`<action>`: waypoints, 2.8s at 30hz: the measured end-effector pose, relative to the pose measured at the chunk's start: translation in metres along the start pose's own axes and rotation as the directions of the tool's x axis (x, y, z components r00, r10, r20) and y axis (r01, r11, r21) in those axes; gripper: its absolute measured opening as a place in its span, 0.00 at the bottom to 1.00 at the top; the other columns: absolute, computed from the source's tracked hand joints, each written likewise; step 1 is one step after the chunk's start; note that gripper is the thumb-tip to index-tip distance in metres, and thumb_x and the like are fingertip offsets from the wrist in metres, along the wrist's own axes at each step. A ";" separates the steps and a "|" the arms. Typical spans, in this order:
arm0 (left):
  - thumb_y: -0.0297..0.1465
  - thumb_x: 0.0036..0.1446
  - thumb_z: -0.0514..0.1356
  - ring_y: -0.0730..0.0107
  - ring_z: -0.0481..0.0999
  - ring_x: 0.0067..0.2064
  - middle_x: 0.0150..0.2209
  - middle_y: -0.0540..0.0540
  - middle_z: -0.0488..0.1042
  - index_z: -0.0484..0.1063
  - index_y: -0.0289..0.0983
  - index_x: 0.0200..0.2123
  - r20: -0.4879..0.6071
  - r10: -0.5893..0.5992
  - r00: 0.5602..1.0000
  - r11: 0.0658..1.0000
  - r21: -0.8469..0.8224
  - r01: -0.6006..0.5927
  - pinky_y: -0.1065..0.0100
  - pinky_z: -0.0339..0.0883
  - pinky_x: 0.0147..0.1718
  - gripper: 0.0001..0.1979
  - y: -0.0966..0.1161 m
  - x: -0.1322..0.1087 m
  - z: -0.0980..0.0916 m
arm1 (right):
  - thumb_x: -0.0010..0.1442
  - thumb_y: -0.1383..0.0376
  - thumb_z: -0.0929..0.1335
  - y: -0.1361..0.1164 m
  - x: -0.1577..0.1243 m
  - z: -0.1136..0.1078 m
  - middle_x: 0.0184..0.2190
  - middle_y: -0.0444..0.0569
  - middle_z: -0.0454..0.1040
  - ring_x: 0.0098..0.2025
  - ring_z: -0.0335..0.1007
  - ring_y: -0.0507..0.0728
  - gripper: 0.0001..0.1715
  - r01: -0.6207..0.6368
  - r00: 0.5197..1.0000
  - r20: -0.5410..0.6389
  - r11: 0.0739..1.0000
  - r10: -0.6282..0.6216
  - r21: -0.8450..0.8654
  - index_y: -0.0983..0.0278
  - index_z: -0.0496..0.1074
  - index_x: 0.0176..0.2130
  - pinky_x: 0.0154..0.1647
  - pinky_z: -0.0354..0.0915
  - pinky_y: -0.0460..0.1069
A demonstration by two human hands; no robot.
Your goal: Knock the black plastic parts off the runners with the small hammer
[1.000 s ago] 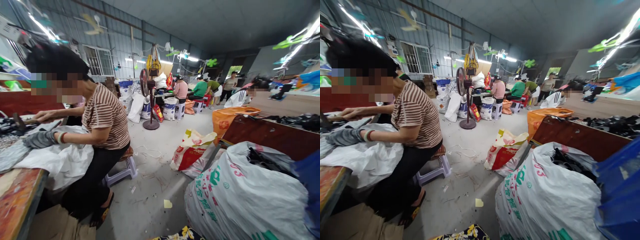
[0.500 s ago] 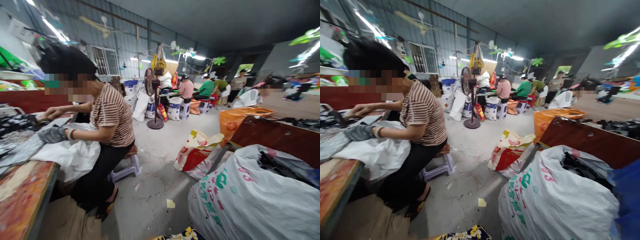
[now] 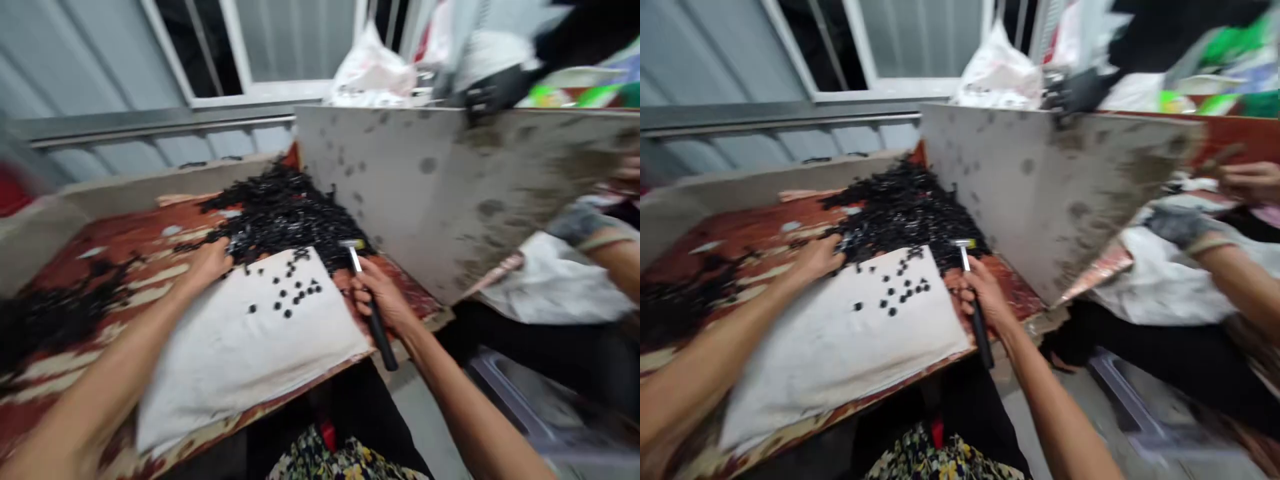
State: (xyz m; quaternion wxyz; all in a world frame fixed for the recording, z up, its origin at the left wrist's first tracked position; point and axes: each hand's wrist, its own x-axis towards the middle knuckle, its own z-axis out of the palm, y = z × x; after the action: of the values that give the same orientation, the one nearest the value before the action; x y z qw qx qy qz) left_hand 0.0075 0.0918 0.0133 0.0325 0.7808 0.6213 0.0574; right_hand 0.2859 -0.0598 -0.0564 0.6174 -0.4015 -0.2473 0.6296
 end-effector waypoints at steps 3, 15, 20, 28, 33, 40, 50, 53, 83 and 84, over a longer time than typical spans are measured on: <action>0.36 0.59 0.60 0.56 0.76 0.45 0.42 0.42 0.77 0.72 0.34 0.43 -0.036 -0.079 0.996 0.995 -0.063 0.077 0.63 0.68 0.40 0.13 -0.040 -0.017 0.002 | 0.56 0.67 0.72 0.005 0.006 -0.005 0.22 0.35 0.64 0.16 0.54 0.44 0.24 0.011 0.999 0.048 1.000 -0.010 -0.022 0.58 0.65 0.50 0.11 0.53 0.37; 0.40 0.48 0.57 0.76 0.62 0.21 0.25 0.49 0.71 0.68 0.35 0.26 0.089 0.056 0.995 0.721 -0.692 0.021 0.73 0.53 0.19 0.13 -0.051 -0.072 -0.012 | 0.50 0.65 0.75 0.001 -0.002 -0.010 0.21 0.36 0.64 0.15 0.50 0.43 0.22 -0.008 0.997 0.079 0.994 0.016 -0.110 0.58 0.68 0.44 0.10 0.52 0.36; 0.38 0.47 0.57 0.71 0.68 0.28 0.26 0.49 0.72 0.70 0.35 0.26 0.158 0.128 0.979 0.743 -0.669 0.011 0.73 0.59 0.26 0.11 -0.042 -0.096 -0.018 | 0.50 0.65 0.76 0.000 -0.002 -0.013 0.21 0.36 0.63 0.15 0.50 0.43 0.21 -0.038 0.996 0.070 0.991 0.047 -0.127 0.58 0.69 0.43 0.10 0.52 0.35; 0.34 0.50 0.52 0.70 0.69 0.28 0.25 0.50 0.72 0.68 0.37 0.29 0.219 0.092 0.971 0.830 -0.555 0.047 0.71 0.61 0.28 0.08 -0.021 -0.128 -0.009 | 0.46 0.64 0.77 -0.003 -0.005 -0.013 0.21 0.36 0.63 0.15 0.50 0.43 0.24 -0.088 0.995 0.045 0.989 0.094 -0.121 0.58 0.71 0.43 0.09 0.53 0.36; 0.35 0.52 0.54 0.76 0.65 0.23 0.24 0.51 0.69 0.66 0.37 0.27 0.317 0.039 0.948 0.679 -0.704 0.208 0.74 0.60 0.23 0.08 -0.006 -0.143 0.001 | 0.47 0.65 0.77 -0.004 -0.006 -0.013 0.21 0.36 0.63 0.15 0.50 0.43 0.24 -0.096 0.993 0.056 0.988 0.103 -0.119 0.58 0.70 0.44 0.09 0.53 0.35; 0.33 0.55 0.54 0.82 0.58 0.17 0.19 0.52 0.67 0.64 0.35 0.25 0.393 -0.109 0.913 0.558 -0.736 0.383 0.78 0.50 0.16 0.09 -0.004 -0.143 0.012 | 0.48 0.66 0.75 -0.002 -0.005 -0.015 0.21 0.36 0.62 0.16 0.47 0.44 0.22 -0.094 0.994 0.047 0.985 0.101 -0.141 0.56 0.71 0.44 0.09 0.51 0.36; 0.31 0.57 0.55 0.84 0.58 0.16 0.18 0.53 0.65 0.62 0.35 0.23 0.427 -0.136 0.894 0.462 -0.771 0.439 0.79 0.47 0.15 0.11 -0.005 -0.142 0.023 | 0.51 0.68 0.74 -0.004 -0.008 -0.008 0.21 0.38 0.62 0.15 0.47 0.44 0.20 -0.083 0.996 0.020 0.983 0.088 -0.165 0.60 0.72 0.44 0.09 0.52 0.36; 0.31 0.57 0.55 0.85 0.55 0.15 0.17 0.52 0.66 0.62 0.35 0.24 0.429 -0.130 0.894 0.436 -0.785 0.440 0.78 0.46 0.15 0.10 -0.005 -0.141 0.025 | 0.50 0.69 0.74 -0.004 -0.007 -0.009 0.20 0.38 0.62 0.15 0.46 0.44 0.20 -0.087 0.996 0.017 0.982 0.091 -0.166 0.59 0.72 0.44 0.09 0.53 0.36; 0.30 0.58 0.54 0.83 0.54 0.15 0.17 0.52 0.63 0.63 0.36 0.24 0.404 -0.110 0.908 0.557 -0.731 0.393 0.76 0.45 0.15 0.10 -0.006 -0.138 0.033 | 0.49 0.70 0.74 -0.004 -0.007 -0.008 0.20 0.38 0.61 0.15 0.47 0.44 0.22 -0.091 0.996 0.005 0.980 0.093 -0.174 0.60 0.72 0.45 0.09 0.52 0.36; 0.31 0.57 0.54 0.82 0.54 0.15 0.17 0.53 0.63 0.63 0.36 0.23 0.406 -0.109 0.907 0.560 -0.729 0.393 0.76 0.45 0.15 0.10 -0.007 -0.136 0.033 | 0.49 0.70 0.74 -0.004 -0.007 -0.008 0.20 0.38 0.61 0.15 0.48 0.44 0.22 -0.091 0.996 0.007 0.980 0.094 -0.174 0.60 0.72 0.45 0.09 0.52 0.36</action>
State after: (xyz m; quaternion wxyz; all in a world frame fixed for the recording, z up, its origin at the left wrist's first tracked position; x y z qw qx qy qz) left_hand -0.0247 -0.0388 -0.0271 0.4841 0.5832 0.6217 0.1977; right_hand 0.2945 -0.0680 -0.0559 0.5482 -0.4603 -0.2870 0.6366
